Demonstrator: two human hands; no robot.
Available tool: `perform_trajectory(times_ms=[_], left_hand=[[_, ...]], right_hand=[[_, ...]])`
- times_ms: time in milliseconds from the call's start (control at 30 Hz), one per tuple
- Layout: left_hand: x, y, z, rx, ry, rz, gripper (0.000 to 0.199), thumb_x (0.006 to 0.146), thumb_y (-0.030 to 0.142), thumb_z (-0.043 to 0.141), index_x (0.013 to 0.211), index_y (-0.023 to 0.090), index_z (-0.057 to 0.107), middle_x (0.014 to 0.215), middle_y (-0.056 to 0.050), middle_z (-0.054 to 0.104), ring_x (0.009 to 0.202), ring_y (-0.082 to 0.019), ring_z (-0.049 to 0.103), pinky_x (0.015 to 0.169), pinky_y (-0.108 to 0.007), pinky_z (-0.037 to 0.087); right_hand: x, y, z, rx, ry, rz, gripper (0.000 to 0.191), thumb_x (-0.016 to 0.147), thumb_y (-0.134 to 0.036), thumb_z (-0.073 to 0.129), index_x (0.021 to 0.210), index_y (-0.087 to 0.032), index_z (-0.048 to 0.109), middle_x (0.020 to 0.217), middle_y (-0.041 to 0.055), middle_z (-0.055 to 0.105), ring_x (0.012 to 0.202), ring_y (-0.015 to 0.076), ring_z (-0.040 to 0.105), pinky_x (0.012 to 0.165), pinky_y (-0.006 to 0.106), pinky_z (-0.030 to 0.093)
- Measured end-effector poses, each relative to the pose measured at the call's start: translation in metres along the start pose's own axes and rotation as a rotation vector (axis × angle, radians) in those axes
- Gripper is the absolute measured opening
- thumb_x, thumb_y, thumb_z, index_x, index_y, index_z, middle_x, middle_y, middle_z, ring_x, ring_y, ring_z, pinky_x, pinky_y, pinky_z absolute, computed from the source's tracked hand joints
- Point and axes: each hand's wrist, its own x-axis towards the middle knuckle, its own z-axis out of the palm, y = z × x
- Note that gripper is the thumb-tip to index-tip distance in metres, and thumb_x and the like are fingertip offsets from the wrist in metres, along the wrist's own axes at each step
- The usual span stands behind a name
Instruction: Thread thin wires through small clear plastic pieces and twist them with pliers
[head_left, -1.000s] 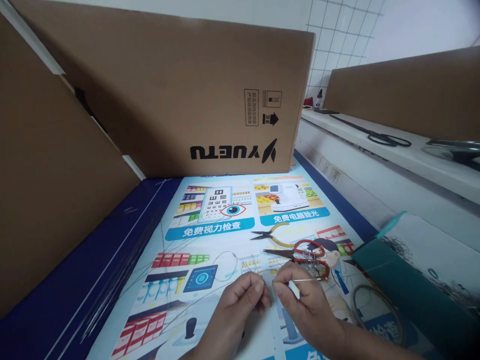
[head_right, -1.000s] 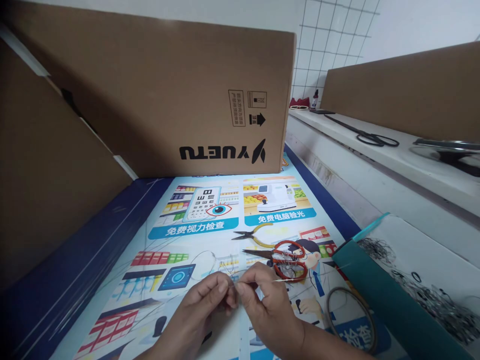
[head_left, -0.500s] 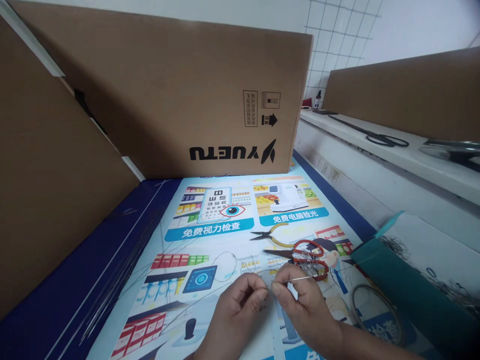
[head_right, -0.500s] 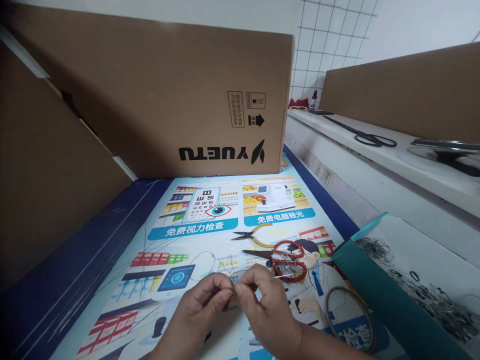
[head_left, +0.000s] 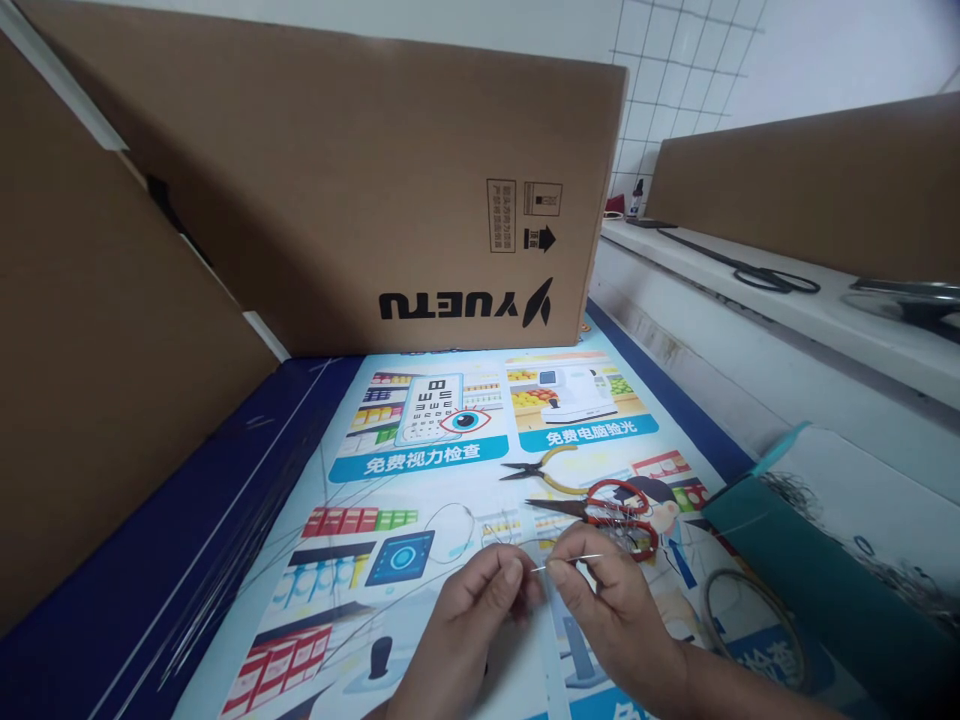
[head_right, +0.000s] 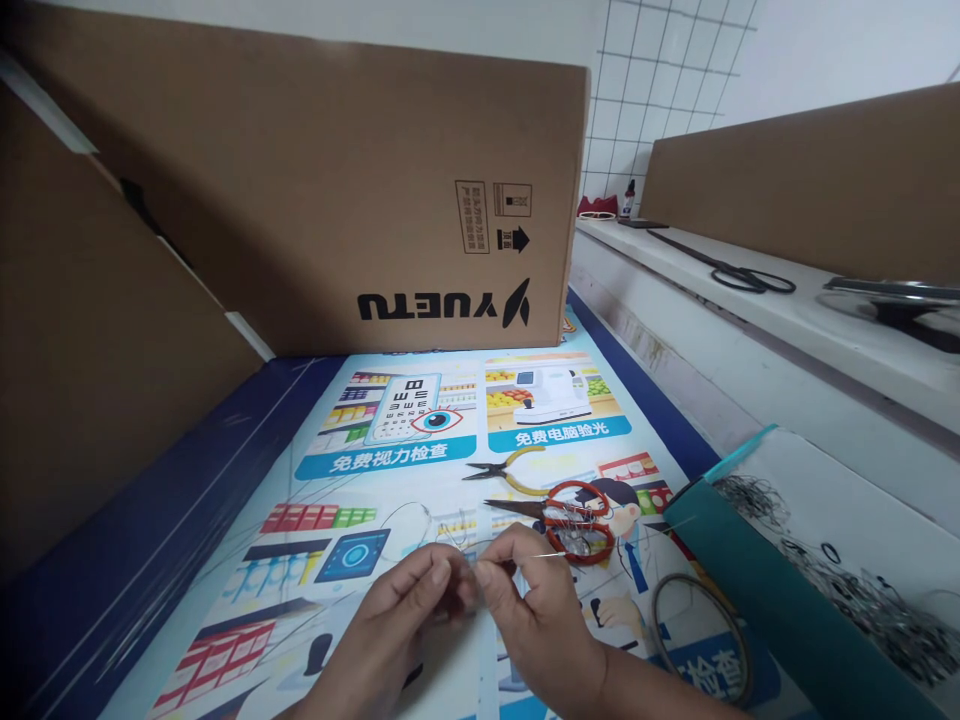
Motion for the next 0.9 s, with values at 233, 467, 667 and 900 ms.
perform_trajectory(times_ms=[233, 467, 667, 900], left_hand=[[0.002, 0.000, 0.001, -0.060, 0.126, 0.011, 0.031, 0.089, 0.038, 0.043, 0.070, 0.016, 0.055, 0.067, -0.001, 0.053, 0.065, -0.013, 0.046, 0.063, -0.025, 0.035], [0.004, -0.007, -0.002, -0.100, 0.226, 0.020, 0.030, 0.087, 0.039, 0.046, 0.067, 0.017, 0.051, 0.065, 0.000, 0.050, 0.064, -0.013, 0.044, 0.061, -0.024, 0.035], [0.004, -0.012, -0.002, -0.103, 0.238, 0.029, 0.030, 0.089, 0.038, 0.044, 0.068, 0.017, 0.049, 0.064, 0.001, 0.048, 0.063, -0.012, 0.044, 0.059, -0.023, 0.034], [0.002, -0.010, -0.002, -0.045, 0.246, 0.082, 0.030, 0.088, 0.038, 0.044, 0.067, 0.017, 0.051, 0.065, 0.000, 0.050, 0.064, -0.013, 0.046, 0.061, -0.024, 0.036]], right_hand=[[0.004, 0.005, -0.001, -0.008, 0.031, 0.061, 0.015, 0.085, -0.027, 0.047, 0.073, -0.018, 0.050, 0.070, -0.0009, 0.050, 0.066, 0.0124, 0.049, 0.062, 0.023, 0.040], [0.008, 0.009, -0.002, -0.027, -0.021, 0.127, 0.015, 0.086, -0.027, 0.045, 0.075, -0.018, 0.049, 0.068, -0.0019, 0.049, 0.065, 0.0118, 0.047, 0.059, 0.023, 0.038], [0.010, 0.003, -0.001, -0.141, -0.081, 0.050, 0.012, 0.087, -0.023, 0.044, 0.077, -0.018, 0.050, 0.070, -0.0011, 0.051, 0.066, 0.0120, 0.048, 0.060, 0.023, 0.038], [-0.001, -0.018, -0.006, -0.316, -0.305, 0.051, 0.011, 0.085, -0.018, 0.045, 0.075, -0.020, 0.050, 0.072, 0.0012, 0.055, 0.068, 0.0150, 0.050, 0.059, 0.025, 0.037]])
